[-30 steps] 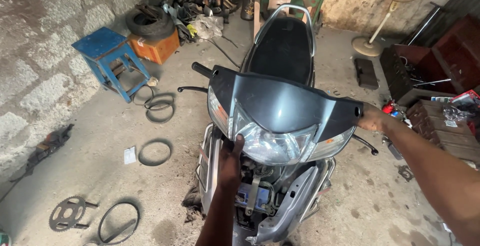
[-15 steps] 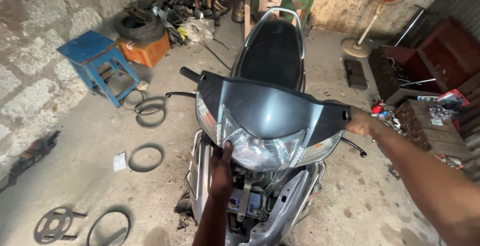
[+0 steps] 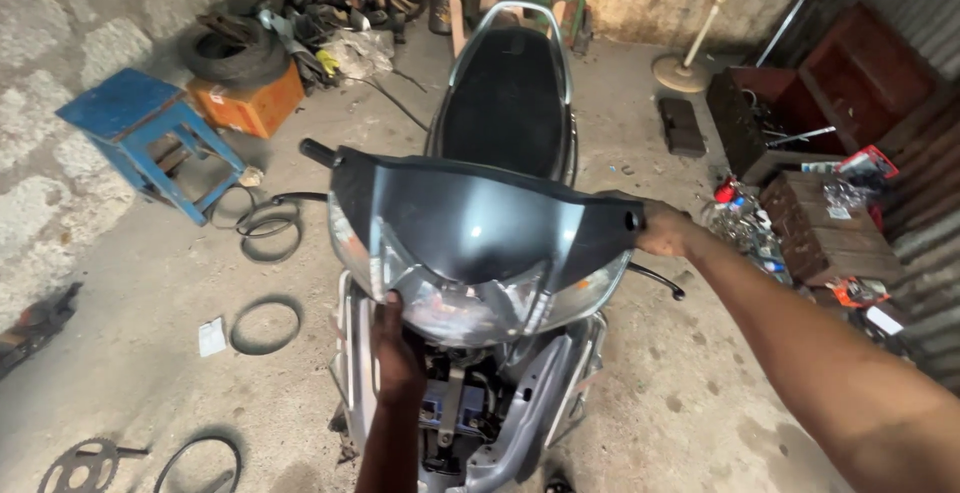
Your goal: Repairing and inspecting the instrument cluster and under-seat storage compartment of a scooter.
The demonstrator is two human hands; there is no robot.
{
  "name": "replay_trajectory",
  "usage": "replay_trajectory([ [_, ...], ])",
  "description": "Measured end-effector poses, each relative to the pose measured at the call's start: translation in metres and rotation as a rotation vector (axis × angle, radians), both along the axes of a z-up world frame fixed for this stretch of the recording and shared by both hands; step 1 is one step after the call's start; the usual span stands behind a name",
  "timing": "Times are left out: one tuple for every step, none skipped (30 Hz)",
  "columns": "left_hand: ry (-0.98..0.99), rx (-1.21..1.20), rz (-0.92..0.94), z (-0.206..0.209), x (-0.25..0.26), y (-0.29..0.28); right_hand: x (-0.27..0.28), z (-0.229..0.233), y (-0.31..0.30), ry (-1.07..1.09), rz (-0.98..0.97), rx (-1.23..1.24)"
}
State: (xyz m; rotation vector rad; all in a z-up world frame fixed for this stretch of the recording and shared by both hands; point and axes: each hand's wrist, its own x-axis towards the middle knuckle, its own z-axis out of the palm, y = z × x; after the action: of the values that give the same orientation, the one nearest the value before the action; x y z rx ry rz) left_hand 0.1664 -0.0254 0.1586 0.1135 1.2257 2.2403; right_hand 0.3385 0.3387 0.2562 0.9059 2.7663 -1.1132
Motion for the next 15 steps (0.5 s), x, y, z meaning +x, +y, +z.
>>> replay_trajectory([
  [-0.054,-0.002,0.027,-0.003,0.002,0.002,0.003,0.002,-0.003,0.015,0.032,0.019],
  [-0.058,-0.009,0.018,-0.005,-0.001,0.005,0.002,0.003,-0.001,0.012,0.023,0.013],
  [-0.062,0.013,0.049,-0.008,-0.001,0.007,0.004,0.001,0.001,0.037,0.067,0.106],
  [-0.066,0.034,0.080,-0.012,-0.001,0.009,0.007,-0.001,0.003,0.062,0.112,0.199],
  [-0.078,0.020,0.070,-0.009,0.004,0.008,0.008,-0.004,0.004,0.049,0.102,0.185],
  [-0.048,0.066,0.096,-0.005,0.008,0.009,0.010,-0.007,0.006,0.081,0.141,0.237],
  [-0.014,0.115,0.121,0.001,0.009,0.012,0.009,-0.007,0.010,0.118,0.179,0.292],
  [-0.023,0.104,0.111,0.001,0.012,0.012,0.012,-0.006,0.008,0.109,0.169,0.281],
  [-0.089,0.021,0.153,0.002,0.011,0.013,0.012,-0.004,0.006,0.092,0.175,0.313],
  [-0.153,-0.062,0.196,0.004,0.011,0.015,0.012,-0.001,0.005,0.075,0.182,0.346],
  [-0.152,-0.069,0.188,0.010,0.015,0.016,0.009,-0.001,0.005,0.074,0.173,0.340],
  [-0.112,-0.077,0.222,0.015,0.019,0.017,0.006,0.000,0.004,-0.011,0.170,0.330],
  [-0.070,-0.080,0.259,0.021,0.021,0.019,0.000,0.002,0.005,-0.094,0.171,0.323],
  [-0.067,-0.081,0.253,0.018,0.024,0.018,0.001,-0.023,0.022,-0.092,0.165,0.321],
  [-0.007,0.001,0.238,0.017,0.024,0.020,-0.003,-0.045,0.042,-0.077,0.264,0.433],
])
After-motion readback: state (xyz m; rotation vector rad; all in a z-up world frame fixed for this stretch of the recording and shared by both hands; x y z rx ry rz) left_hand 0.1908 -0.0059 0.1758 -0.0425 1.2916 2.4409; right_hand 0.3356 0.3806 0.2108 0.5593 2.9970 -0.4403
